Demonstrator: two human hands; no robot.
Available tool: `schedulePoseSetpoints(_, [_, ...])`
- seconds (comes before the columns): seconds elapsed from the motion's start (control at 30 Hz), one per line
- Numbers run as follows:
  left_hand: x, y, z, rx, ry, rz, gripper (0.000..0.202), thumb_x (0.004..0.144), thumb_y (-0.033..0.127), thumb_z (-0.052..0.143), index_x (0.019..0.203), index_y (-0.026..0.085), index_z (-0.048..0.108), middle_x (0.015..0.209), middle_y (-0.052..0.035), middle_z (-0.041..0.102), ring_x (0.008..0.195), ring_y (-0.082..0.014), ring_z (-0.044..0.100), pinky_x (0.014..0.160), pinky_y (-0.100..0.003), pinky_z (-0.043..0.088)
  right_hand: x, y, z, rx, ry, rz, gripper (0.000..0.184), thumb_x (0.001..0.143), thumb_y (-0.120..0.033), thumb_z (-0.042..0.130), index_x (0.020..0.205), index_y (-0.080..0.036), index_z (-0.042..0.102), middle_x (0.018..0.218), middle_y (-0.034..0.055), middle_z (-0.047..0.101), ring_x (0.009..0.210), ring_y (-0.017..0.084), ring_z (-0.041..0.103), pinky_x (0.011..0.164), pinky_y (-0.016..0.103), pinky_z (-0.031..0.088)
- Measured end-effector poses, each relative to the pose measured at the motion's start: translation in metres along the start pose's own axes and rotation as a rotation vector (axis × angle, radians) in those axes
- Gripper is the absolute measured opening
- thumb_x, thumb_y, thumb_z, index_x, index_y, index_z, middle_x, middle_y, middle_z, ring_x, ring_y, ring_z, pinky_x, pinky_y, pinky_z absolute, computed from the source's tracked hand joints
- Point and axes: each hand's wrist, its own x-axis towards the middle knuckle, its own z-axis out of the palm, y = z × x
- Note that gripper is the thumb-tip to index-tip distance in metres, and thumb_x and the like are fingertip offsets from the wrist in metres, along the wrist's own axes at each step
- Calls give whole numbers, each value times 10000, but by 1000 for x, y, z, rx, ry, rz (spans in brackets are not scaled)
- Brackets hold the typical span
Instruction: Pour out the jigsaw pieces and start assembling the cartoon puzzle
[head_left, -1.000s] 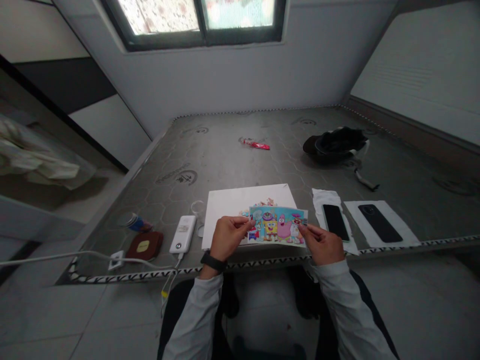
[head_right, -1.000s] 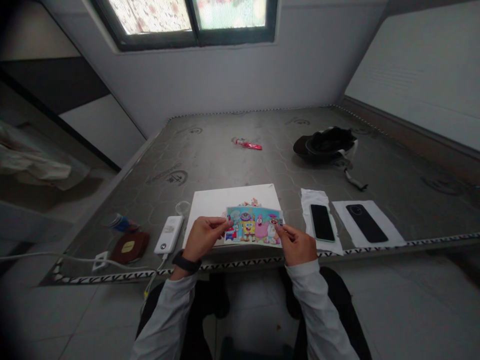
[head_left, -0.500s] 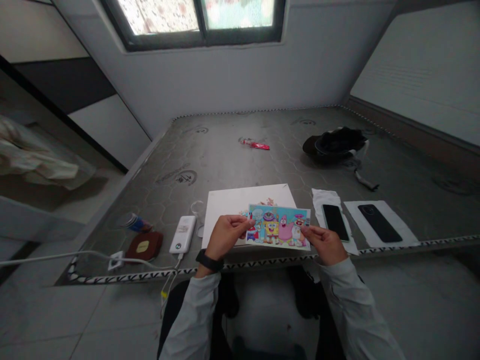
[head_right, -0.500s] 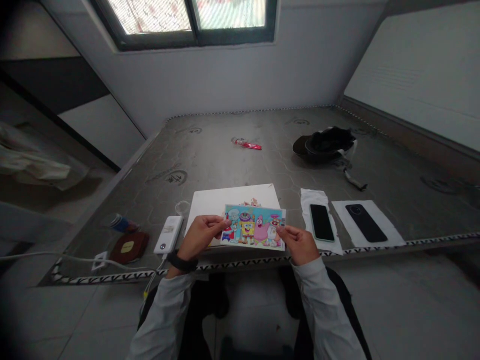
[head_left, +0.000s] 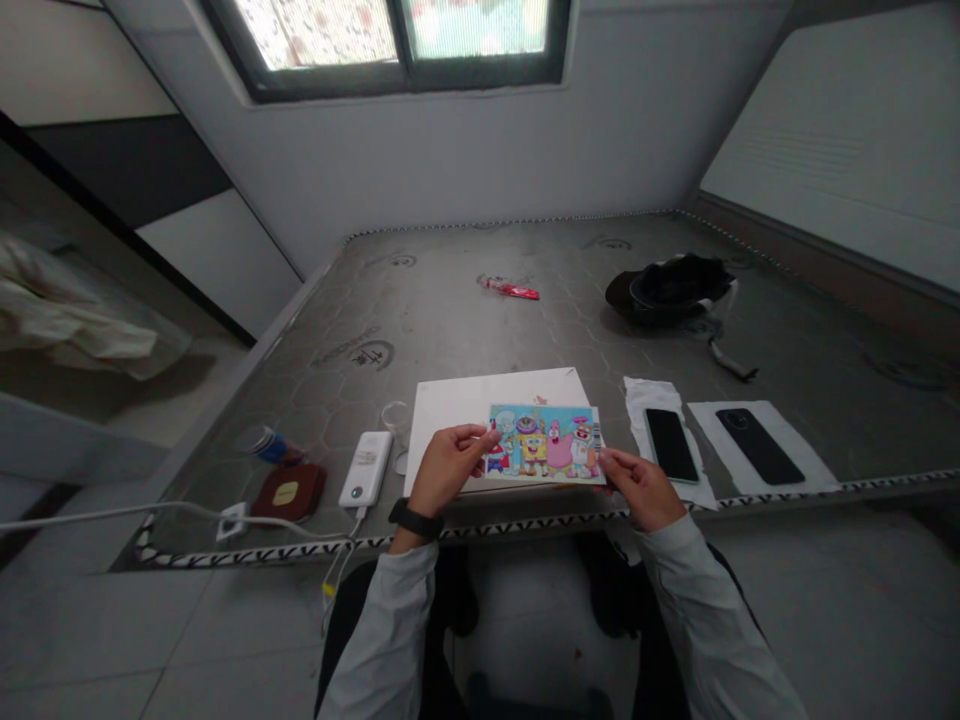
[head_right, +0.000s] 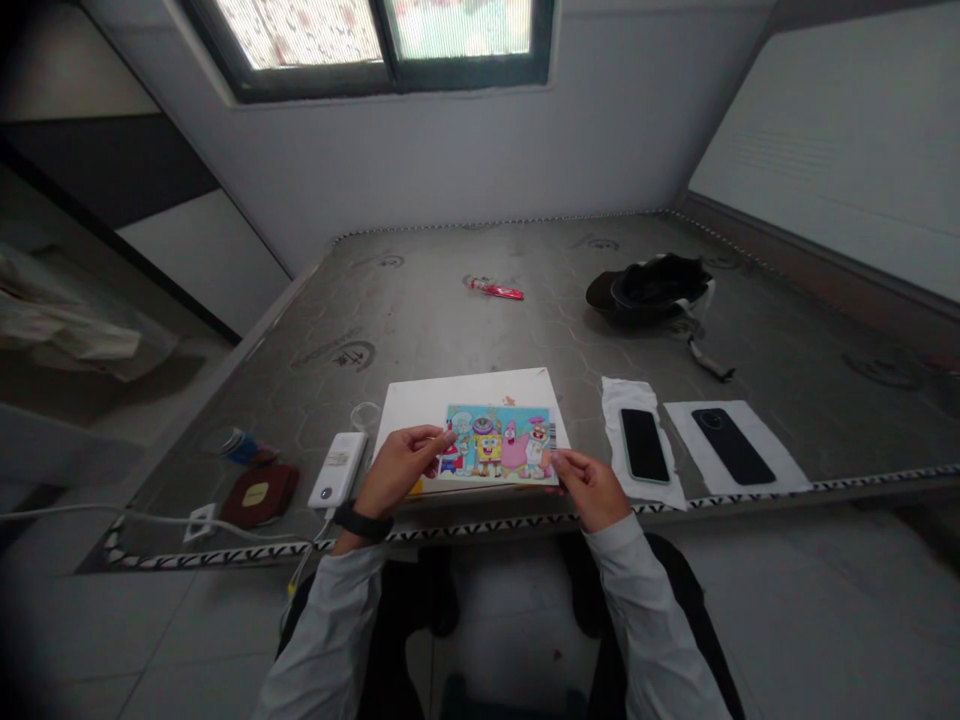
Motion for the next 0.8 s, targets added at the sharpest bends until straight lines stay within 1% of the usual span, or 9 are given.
schedulePoseSetpoints(0.1, [0, -1, -2, 32, -65, -4, 494, 771, 620, 702, 836, 131, 704, 678, 0, 653, 480, -71, 552, 469, -196, 453, 0, 3, -1, 71, 8, 83, 635, 659, -689, 776, 996, -151, 784, 807, 84, 776, 630, 197, 682, 610, 333, 603])
schedulePoseSetpoints(0.23, [-1, 0, -4, 105, -136, -57, 491, 812, 609, 658, 895, 129, 715, 722, -26, 683, 501, -98, 617, 468, -204, 455, 4, 9, -4, 98, 54, 115, 613, 623, -645, 824, 977, -148, 764, 810, 84, 774, 579, 175, 660, 553, 304, 571])
schedulePoseSetpoints(0.3, [-1, 1, -7, 137, -163, -79, 474, 830, 586, 643, 942, 132, 724, 782, -56, 728, 528, -104, 639, 477, -200, 453, 6, 16, -9, 129, 108, 122, 617, 598, -635, 844, 971, -153, 753, 826, 86, 777, 573, 170, 656, 530, 290, 556])
schedulePoseSetpoints(0.33, [-1, 2, -9, 145, -158, -83, 468, 838, 575, 635, 965, 134, 728, 817, -71, 749, 539, -102, 641, 482, -197, 450, 8, 19, -13, 152, 182, 106, 630, 587, -648, 843, 969, -156, 750, 820, 83, 775, 567, 164, 650, 511, 279, 541])
schedulePoseSetpoints(0.4, [0, 3, -15, 163, -83, -74, 467, 846, 564, 621, 998, 137, 733, 862, -92, 775, 554, -100, 639, 488, -193, 441, 12, 24, -22, 201, 231, 100, 643, 592, -643, 845, 1011, -165, 744, 812, 73, 773, 574, 159, 646, 506, 266, 531])
schedulePoseSetpoints(0.5, [2, 2, -28, 201, 91, -33, 467, 848, 550, 611, 1005, 128, 733, 855, -104, 785, 552, -111, 631, 480, -202, 424, 28, 20, -34, 202, 290, 61, 651, 566, -660, 847, 986, -174, 737, 724, 46, 742, 545, 147, 612, 463, 249, 493])
schedulePoseSetpoints(0.57, [4, -1, -36, 217, 159, -11, 450, 847, 530, 612, 1007, 127, 730, 848, -104, 787, 558, -123, 634, 488, -215, 433, 48, 8, -35, 99, 192, 47, 685, 572, -716, 808, 984, -173, 730, 705, 37, 724, 533, 141, 596, 468, 254, 494])
schedulePoseSetpoints(0.67, [8, -8, -46, 236, 219, 24, 440, 843, 534, 618, 993, 137, 731, 837, -96, 787, 598, -147, 660, 549, -244, 485, 88, -13, -20, 21, 93, 37, 651, 588, -707, 803, 955, -175, 725, 713, 26, 710, 512, 118, 575, 479, 249, 490])
schedulePoseSetpoints(0.8, [9, -15, -50, 292, 273, 60, 424, 840, 549, 630, 956, 157, 741, 805, -78, 786, 582, -162, 670, 608, -278, 510, 143, -34, 17, -163, -34, 62, 439, 801, -560, 737, 988, -163, 710, 676, 7, 668, 563, 123, 602, 555, 247, 515])
